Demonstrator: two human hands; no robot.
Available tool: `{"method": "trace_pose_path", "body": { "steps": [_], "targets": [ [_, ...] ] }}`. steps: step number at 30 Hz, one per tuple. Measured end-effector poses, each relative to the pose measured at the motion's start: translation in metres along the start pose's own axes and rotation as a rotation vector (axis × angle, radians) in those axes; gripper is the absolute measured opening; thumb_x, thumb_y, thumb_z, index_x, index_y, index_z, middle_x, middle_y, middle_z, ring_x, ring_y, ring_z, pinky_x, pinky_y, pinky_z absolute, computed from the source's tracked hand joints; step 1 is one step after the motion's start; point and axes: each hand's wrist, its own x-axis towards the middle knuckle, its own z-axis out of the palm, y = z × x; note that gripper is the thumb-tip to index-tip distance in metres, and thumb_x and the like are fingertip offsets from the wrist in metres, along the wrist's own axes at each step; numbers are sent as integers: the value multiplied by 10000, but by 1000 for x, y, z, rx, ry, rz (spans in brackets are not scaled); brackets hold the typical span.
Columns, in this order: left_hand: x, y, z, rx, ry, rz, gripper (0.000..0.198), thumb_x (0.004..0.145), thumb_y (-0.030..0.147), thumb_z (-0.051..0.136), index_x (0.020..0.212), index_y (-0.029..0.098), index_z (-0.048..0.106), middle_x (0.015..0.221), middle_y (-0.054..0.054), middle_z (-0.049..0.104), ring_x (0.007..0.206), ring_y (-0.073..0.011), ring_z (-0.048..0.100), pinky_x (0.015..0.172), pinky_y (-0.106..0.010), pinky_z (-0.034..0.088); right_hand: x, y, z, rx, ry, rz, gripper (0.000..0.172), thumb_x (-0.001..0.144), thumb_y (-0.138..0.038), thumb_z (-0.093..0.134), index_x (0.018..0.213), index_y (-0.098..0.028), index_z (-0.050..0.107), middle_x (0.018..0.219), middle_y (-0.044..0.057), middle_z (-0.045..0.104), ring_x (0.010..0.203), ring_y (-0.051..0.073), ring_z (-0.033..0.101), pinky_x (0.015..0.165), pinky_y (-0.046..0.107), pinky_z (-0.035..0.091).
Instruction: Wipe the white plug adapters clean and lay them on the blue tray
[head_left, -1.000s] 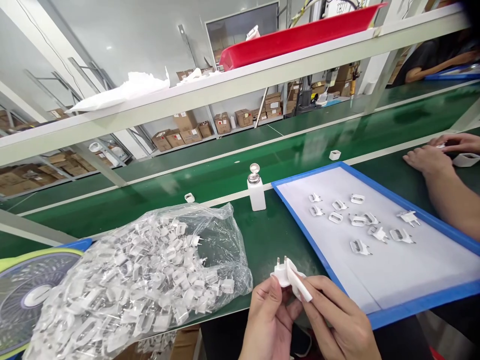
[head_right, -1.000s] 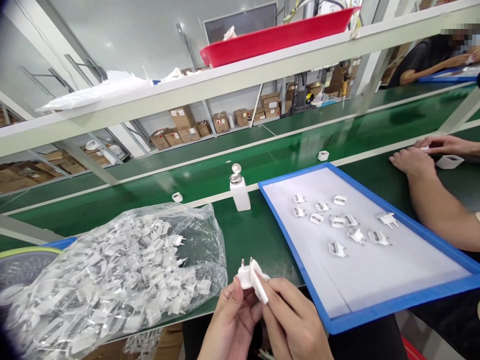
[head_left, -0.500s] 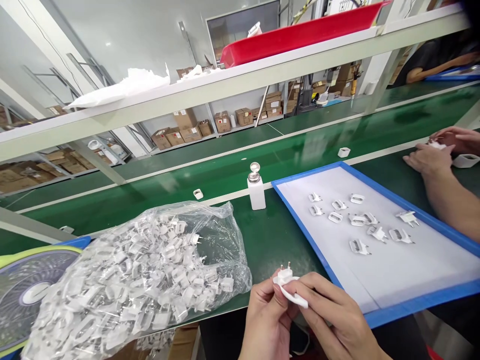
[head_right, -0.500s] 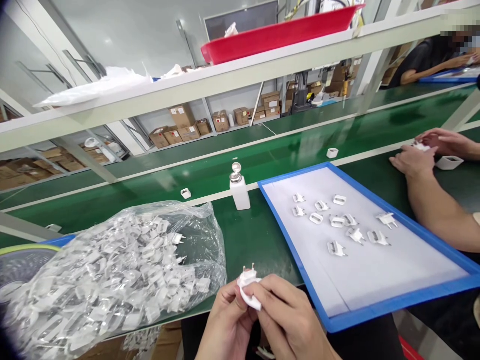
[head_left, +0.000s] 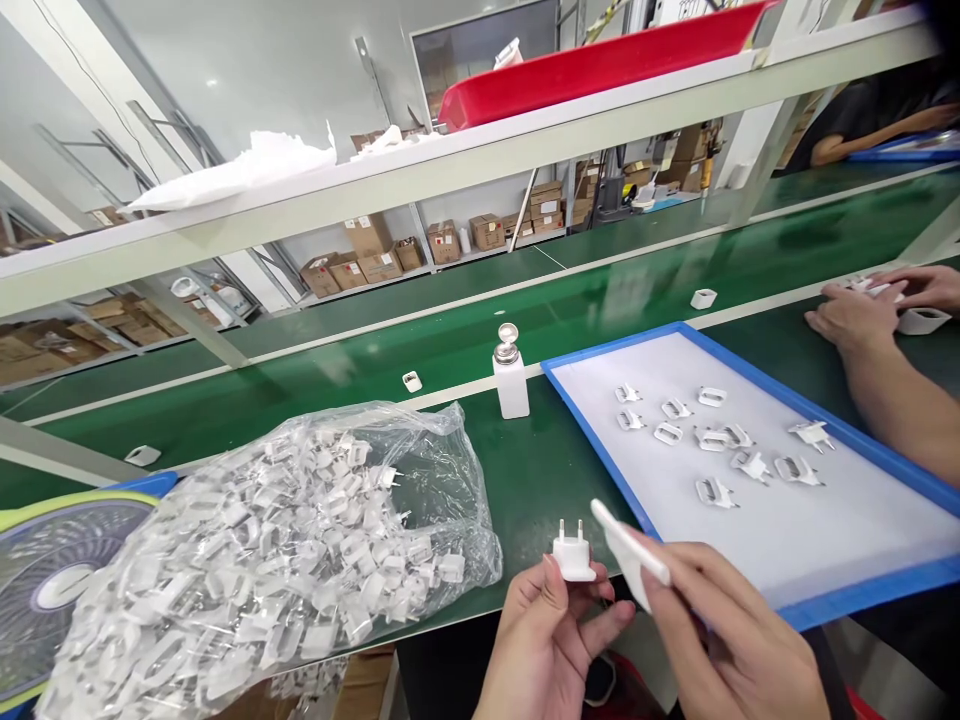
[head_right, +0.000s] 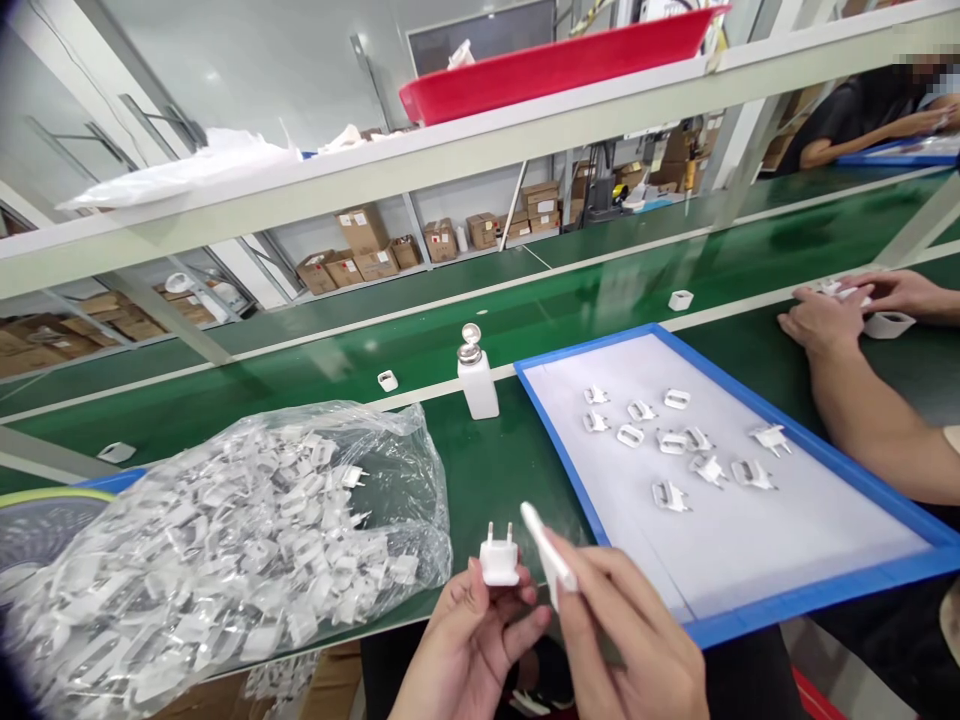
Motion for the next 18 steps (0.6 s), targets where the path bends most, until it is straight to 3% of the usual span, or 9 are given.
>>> {"method": "trace_pose_path", "body": {
  "steps": [4,8,13,18],
  "targets": [
    [1,-9,-7,115,16,122,430,638,494,925,893,165,817,992,-129,754,986,-296,690,883,-415,564,3,-7,4,103,-165,-162,537,980,-88,517,1486,-265,524,1194,84,673,1073,199,689,886,248,588],
    [4,-12,-9,248,-18,257,429,678,523,890,864,141,833,956,-132,745,972,-292,675,844,-357,543,8,-7,6,131,-246,-174,516,991,-97,500,1492,-223,515,1257,119,665,1118,226,693,880,259,611],
    [4,-15,-8,52,47,161,426,626,476,935,877,156,809,994,-131,760,977,-292,694,852,-385,548,8,-5,7,84,-196,-262,476,976,-57,506,1443,-133,555,1233,137,657,1135,207,681,968,258,581],
    [3,-24,-8,-38,106,68,458,563,486,963,789,155,742,971,-118,760,1002,-304,698,843,-383,554,2,1,5,25,-124,-347,516,953,-17,530,1456,-136,550,1226,113,669,1127,168,657,1011,241,541]
  ]
}}
